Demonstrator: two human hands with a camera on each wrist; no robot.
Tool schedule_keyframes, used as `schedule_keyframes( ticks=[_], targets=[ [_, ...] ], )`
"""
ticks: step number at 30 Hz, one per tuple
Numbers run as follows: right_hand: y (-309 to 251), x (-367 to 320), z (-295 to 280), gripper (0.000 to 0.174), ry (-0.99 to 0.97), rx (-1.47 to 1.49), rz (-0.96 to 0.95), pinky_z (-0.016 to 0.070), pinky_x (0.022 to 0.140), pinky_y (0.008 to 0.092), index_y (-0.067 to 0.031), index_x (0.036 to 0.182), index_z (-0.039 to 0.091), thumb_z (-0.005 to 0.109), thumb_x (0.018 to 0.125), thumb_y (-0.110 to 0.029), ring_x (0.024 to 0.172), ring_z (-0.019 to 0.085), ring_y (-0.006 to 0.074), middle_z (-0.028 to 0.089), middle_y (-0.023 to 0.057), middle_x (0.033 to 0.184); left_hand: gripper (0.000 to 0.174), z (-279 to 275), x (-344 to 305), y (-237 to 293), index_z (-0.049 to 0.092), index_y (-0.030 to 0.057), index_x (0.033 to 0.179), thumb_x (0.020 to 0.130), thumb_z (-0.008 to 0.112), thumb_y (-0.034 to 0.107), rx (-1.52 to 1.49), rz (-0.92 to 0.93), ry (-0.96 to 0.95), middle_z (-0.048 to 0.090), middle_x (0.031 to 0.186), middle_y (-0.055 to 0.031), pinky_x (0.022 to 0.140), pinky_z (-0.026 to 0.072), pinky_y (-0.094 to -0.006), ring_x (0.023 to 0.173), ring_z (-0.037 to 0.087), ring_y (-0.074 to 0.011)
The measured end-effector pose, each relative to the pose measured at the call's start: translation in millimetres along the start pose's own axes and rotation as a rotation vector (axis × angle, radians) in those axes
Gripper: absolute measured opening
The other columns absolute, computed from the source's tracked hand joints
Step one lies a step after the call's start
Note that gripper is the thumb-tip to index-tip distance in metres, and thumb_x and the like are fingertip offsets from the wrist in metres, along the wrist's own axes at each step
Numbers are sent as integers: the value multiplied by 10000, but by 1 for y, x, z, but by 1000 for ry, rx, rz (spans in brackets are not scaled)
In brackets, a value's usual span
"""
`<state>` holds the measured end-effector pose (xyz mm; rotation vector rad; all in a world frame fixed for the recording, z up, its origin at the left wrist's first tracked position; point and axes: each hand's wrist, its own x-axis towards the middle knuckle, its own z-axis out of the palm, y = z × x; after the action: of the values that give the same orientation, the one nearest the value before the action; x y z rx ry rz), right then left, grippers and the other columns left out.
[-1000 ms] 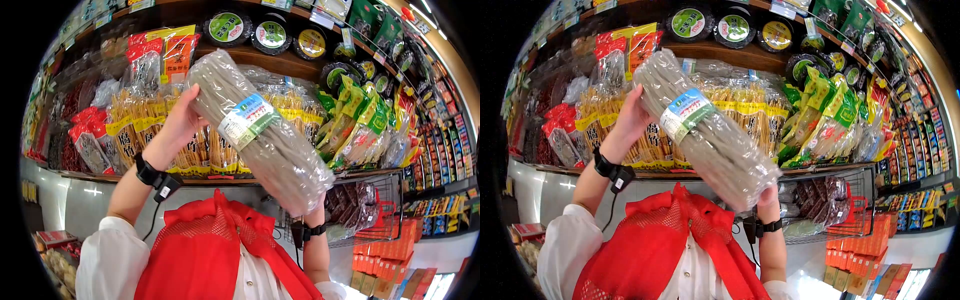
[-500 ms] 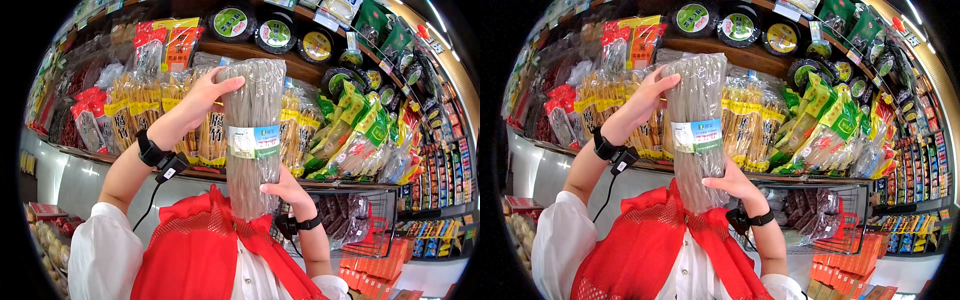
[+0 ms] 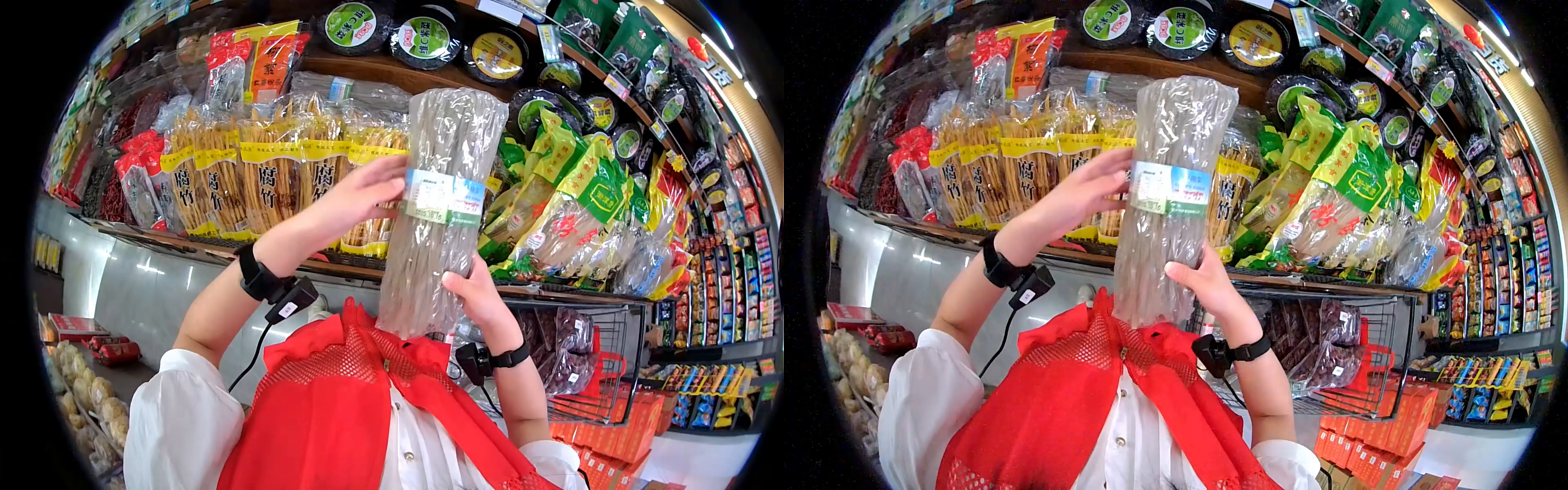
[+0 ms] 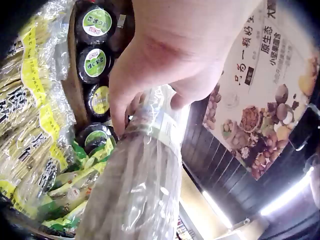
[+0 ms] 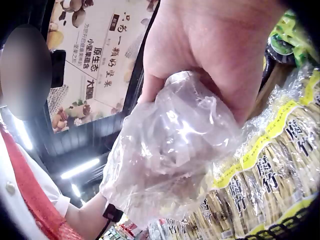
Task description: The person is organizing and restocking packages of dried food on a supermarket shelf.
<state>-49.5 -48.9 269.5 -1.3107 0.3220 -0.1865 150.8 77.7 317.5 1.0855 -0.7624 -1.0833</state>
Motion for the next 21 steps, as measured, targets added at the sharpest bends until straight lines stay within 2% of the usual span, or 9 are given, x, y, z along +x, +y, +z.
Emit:
schedule_keyframes(
  ticks=[2, 7, 11, 13, 14, 15, 17, 19, 21],
  targets=[
    [-4, -6, -8, 686, 1, 40, -29, 396, 886, 301, 2, 1239, 365, 716, 725, -286, 1012, 504, 143, 523, 67, 1128, 567, 11, -5, -7, 233, 56, 1368, 900, 478, 264, 74, -9, -47, 300, 1384, -91, 979, 356, -368, 1224, 369, -208],
    [-11, -18, -18, 704, 49, 39, -59, 392, 900, 306, 14, 1242, 355, 728, 715, -269, 1036, 501, 153, 522, 77, 1138, 573, 20, -12, -27, 212, 64, 1381, 909, 468, 265, 51, -16, -157, 287, 1396, -83, 984, 355, -361, 1237, 358, -212],
    [-30, -20, -14, 732, 143, -177, -117, 389, 910, 320, 25, 1252, 344, 749, 689, -210, 1036, 509, 175, 527, 99, 1138, 556, 26, -15, -33, 235, 57, 1375, 916, 455, 283, 93, -1, -139, 288, 1399, -82, 987, 352, -359, 1244, 352, -237],
    [-41, -20, -9, 768, 302, -587, -208, 406, 897, 330, 29, 1264, 338, 759, 652, -168, 1035, 529, 215, 535, 155, 1136, 570, 32, -17, -28, 210, 66, 1384, 917, 454, 284, 61, 62, -147, 256, 1414, -85, 1000, 332, -359, 1255, 335, -248],
    [-45, -20, -4, 808, 369, -708, -192, 429, 875, 358, 24, 1279, 328, 762, 618, -144, 1030, 543, 288, 532, 215, 1119, 671, 38, -19, -25, 116, 93, 1405, 894, 499, 299, 31, 87, -141, 205, 1435, -82, 1011, 311, -371, 1264, 318, -249],
    [-48, -19, 0, 808, 370, -705, -196, 429, 875, 358, 24, 1279, 328, 762, 618, -144, 1030, 543, 288, 532, 215, 1119, 671, 42, -18, -25, 116, 93, 1405, 894, 499, 299, 36, 88, -142, 205, 1435, -82, 1011, 311, -371, 1264, 318, -249],
    [-49, -15, 10, 827, 491, -1092, -378, 446, 844, 390, 15, 1294, 312, 759, 616, -144, 1009, 535, 360, 515, 244, 1115, 794, 47, -14, -26, 21, 112, 1409, 860, 556, 318, -25, 200, -148, 199, 1433, -84, 1011, 305, -385, 1261, 317, -245],
    [-45, -10, 15, 793, 525, -1134, -459, 437, 837, 411, -6, 1288, 343, 744, 613, -118, 999, 516, 383, 510, 228, 1108, 812, 44, -8, -25, 46, 120, 1401, 835, 590, 325, -53, 217, -167, 243, 1408, -86, 1012, 313, -403, 1244, 338, -245],
    [-45, -5, 21, 745, 610, -1485, -624, 420, 855, 400, -43, 1263, 408, 728, 590, -51, 1018, 514, 346, 517, 182, 1124, 727, 34, -4, -33, 130, 97, 1377, 844, 581, 298, -275, 96, -79, 286, 1378, -88, 1015, 321, -424, 1230, 358, -244]
  ],
)
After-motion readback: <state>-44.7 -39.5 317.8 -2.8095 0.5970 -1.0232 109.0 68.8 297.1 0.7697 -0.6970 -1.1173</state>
